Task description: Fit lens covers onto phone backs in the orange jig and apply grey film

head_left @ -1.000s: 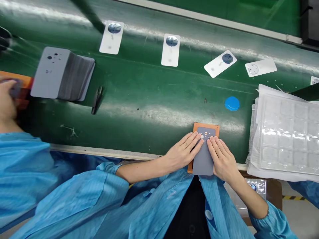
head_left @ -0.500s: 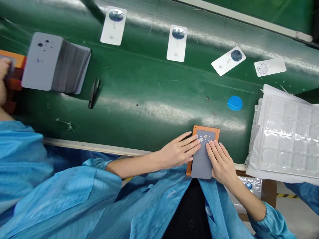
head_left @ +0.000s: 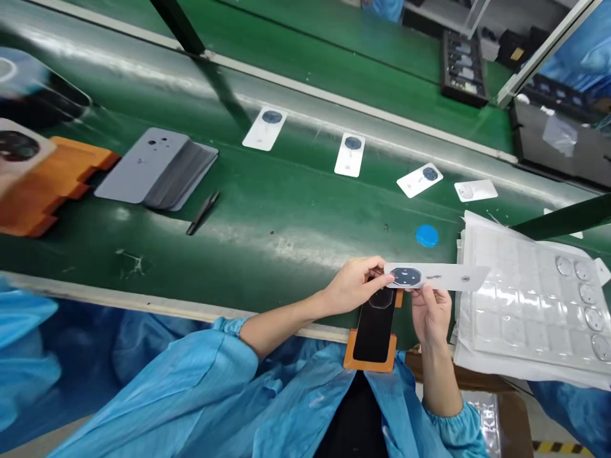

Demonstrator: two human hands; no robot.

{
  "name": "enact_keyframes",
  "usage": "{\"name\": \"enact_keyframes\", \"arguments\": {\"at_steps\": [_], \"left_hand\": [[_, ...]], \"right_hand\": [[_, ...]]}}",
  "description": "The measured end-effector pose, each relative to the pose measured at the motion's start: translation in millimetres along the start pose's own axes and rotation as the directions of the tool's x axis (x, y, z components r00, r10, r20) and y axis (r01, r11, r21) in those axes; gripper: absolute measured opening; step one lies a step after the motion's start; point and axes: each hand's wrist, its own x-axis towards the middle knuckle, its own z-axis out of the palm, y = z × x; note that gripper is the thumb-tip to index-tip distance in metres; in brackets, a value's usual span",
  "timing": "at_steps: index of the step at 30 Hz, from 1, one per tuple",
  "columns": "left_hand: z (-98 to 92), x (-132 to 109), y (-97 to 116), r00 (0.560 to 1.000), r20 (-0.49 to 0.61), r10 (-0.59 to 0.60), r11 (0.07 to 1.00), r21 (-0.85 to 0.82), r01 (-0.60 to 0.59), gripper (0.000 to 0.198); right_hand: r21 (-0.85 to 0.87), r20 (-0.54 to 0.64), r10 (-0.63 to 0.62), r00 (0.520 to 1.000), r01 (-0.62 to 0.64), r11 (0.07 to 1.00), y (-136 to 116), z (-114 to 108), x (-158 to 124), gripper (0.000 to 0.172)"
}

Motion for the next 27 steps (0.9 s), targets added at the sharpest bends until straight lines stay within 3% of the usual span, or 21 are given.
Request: {"name": "enact_keyframes", "arguments": {"at_steps": [4, 8, 11, 13, 15, 17, 21, 23, 27], "left_hand": [[-1.7, 8, -3, 0.994, -0.065, 0.085, 0.984, 0.161, -0.073, 0.029], [-1.4, 43, -10, 0.986, -0.112, 0.122, 0.989, 0.092, -0.112, 0.033], [-8.5, 106, -5, 0.988, 0.083, 0.133, 0.982, 0.127, -0.143, 0.039], [-14.3, 160, 2, 0.981, 0.185, 0.049, 0.953, 0.284, -0.101, 0.040], [-15.7, 212, 9, 0.997, 0.050, -0.065, 0.887, 0.460, 0.035, 0.044], [-10.5, 255, 12, 0.990, -0.066, -0.122, 0.842, 0.521, 0.139, 0.066], [7.7, 304, 7, 0.939, -0.223, -0.260, 0.790, 0.511, 0.340, 0.104], [10.8, 314, 6, 0.906, -0.266, -0.328, 0.782, 0.462, 0.418, 0.100], [-2.2, 316, 11, 0.884, -0.296, -0.362, 0.837, 0.314, 0.448, 0.049]], "right_hand": [[-0.006, -0.012, 0.006, 1.000, -0.006, 1.000, 0, 16, 8, 0.022], [-0.069, -0.086, -0.013, 0.996, 0.007, 0.998, -5, 36, 31, 0.030], [-0.093, -0.224, -0.146, 0.964, 0.128, 0.987, -19, 35, 61, 0.034], [-0.129, -0.310, -0.235, 0.921, 0.204, 0.970, -31, 23, 79, 0.041], [-0.148, -0.340, -0.247, 0.908, 0.207, 0.967, -40, 6, 91, 0.051], [-0.116, -0.330, -0.166, 0.929, 0.135, 0.984, -42, -10, 98, 0.059], [-0.020, -0.263, 0.112, 0.958, -0.121, 0.992, -34, -30, 112, 0.058], [-0.024, -0.240, 0.164, 0.957, -0.175, 0.984, -34, -33, 129, 0.052], [-0.062, -0.197, 0.159, 0.967, -0.174, 0.983, -54, -23, 185, 0.039]]}}
